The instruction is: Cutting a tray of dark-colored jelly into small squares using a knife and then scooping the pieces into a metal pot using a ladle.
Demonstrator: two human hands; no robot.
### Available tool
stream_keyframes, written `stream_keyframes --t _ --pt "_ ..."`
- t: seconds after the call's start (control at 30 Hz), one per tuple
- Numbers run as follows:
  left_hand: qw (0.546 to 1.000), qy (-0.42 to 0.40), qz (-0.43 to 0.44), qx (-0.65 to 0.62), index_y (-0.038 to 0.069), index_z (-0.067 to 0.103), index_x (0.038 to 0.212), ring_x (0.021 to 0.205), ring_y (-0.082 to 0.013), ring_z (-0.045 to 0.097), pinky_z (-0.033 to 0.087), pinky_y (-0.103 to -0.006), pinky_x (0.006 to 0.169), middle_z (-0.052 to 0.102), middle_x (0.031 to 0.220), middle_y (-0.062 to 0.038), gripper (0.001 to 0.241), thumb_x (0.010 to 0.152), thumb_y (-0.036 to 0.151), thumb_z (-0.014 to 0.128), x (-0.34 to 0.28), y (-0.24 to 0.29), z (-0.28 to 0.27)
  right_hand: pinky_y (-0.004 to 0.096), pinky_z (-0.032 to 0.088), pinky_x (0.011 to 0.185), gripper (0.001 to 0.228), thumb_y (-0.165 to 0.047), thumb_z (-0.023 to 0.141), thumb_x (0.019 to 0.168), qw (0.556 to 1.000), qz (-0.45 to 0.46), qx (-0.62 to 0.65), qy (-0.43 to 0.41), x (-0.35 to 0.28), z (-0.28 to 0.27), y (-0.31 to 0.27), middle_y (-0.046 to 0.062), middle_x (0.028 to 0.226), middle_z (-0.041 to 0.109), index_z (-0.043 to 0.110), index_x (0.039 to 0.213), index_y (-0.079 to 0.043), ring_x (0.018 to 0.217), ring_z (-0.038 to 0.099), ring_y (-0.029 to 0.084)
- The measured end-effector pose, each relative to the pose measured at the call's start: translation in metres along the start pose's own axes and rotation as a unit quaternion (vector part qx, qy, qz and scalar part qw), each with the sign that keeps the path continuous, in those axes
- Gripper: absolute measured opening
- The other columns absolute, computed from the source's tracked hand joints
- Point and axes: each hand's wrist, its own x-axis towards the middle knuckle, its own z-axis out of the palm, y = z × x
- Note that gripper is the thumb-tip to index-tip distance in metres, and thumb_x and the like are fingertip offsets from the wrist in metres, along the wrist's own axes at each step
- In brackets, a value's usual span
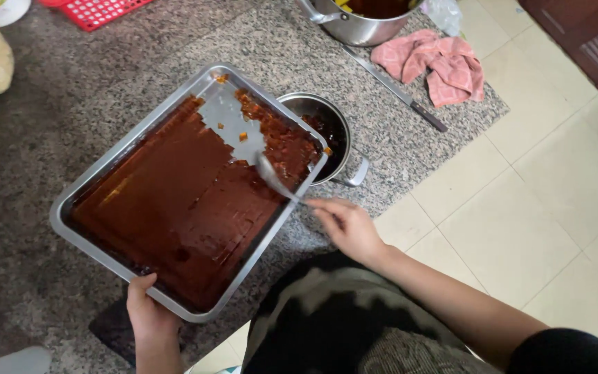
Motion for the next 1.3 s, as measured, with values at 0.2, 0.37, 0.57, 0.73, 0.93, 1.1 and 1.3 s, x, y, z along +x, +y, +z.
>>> stream_keyframes --t 0.2,0.37,0.57,0.73,0.93,1.1,1.3 --pt "1.0 0.005 -0.002 -0.005 0.01 0.042 0.153 0.135 -0.0312 0.052 0.041 -0.0485 0.116 0.055 0.147 -0.01 0.076 0.079 0.017 0.05 -0.005 0.007 0.011 0.034 0.057 0.069 0.026 -0.015 0.063 0.099 0.998 -0.059 0.01 -0.009 0.01 0.003 0.013 0.013 0.099 0.077 0.074 0.123 -0.01 0.076 0.069 0.02" --pt "1.0 0.014 0.007 0.013 0.009 0.04 0.154 0.133 -0.029 0.054 0.044 -0.0486 0.113 0.055 0.142 -0.011 0.074 0.081 0.017 0.049 -0.02 0.018 0.036 0.032 0.054 0.063 0.027 -0.02 0.063 0.101 0.996 0.092 0.007 -0.003 0.023 -0.014 0.019 0.01 0.081 0.075 0.074 0.126 -0.017 0.063 0.061 0.016" --pt "1.0 0.0 0.018 0.025 0.007 0.039 0.155 0.132 -0.03 0.054 0.044 -0.0499 0.113 0.055 0.142 -0.012 0.072 0.084 0.017 0.05 -0.014 0.014 0.02 0.026 0.05 0.062 0.027 -0.02 0.063 0.103 0.995 0.097 0.015 0.036 0.018 -0.019 0.064 0.004 0.08 0.072 0.074 0.127 -0.015 0.064 0.058 0.008" --pt "0.999 0.005 -0.004 0.034 0.009 0.037 0.155 0.133 -0.0298 0.053 0.043 -0.0499 0.112 0.053 0.145 -0.01 0.073 0.083 0.018 0.049 -0.007 0.012 0.011 0.022 0.048 0.061 0.026 -0.02 0.061 0.105 0.986 0.091 0.125 0.055 0.023 -0.001 0.082 -0.001 0.08 0.068 0.072 0.127 -0.01 0.067 0.056 0.004" --pt "0.997 -0.005 -0.043 0.063 0.007 0.041 0.152 0.134 -0.0309 0.053 0.039 -0.0492 0.114 0.054 0.148 -0.01 0.071 0.082 0.016 0.051 0.0 0.018 0.002 0.026 0.038 0.045 0.024 -0.027 0.055 0.106 0.946 0.162 0.279 -0.029 0.07 0.02 0.017 0.0 0.064 0.055 0.066 0.11 -0.006 0.049 0.047 0.009" --pt "0.997 -0.029 -0.028 0.069 0.004 0.044 0.15 0.134 -0.0313 0.053 0.04 -0.0485 0.112 0.056 0.147 -0.012 0.07 0.081 0.015 0.054 0.0 0.021 0.001 0.028 0.029 0.038 0.024 -0.028 0.054 0.105 0.862 0.213 0.44 -0.135 0.123 0.06 -0.031 0.001 0.058 0.049 0.061 0.103 -0.005 0.042 0.04 0.011" --pt "0.995 -0.079 -0.027 0.046 0.004 0.042 0.151 0.132 -0.0321 0.055 0.043 -0.0491 0.111 0.055 0.147 -0.012 0.075 0.078 0.014 0.055 -0.004 0.029 0.013 0.028 0.023 0.037 0.024 -0.028 0.055 0.104 0.84 0.247 0.459 -0.151 0.153 0.103 -0.053 0.0 0.059 0.047 0.06 0.103 -0.005 0.043 0.037 0.01"
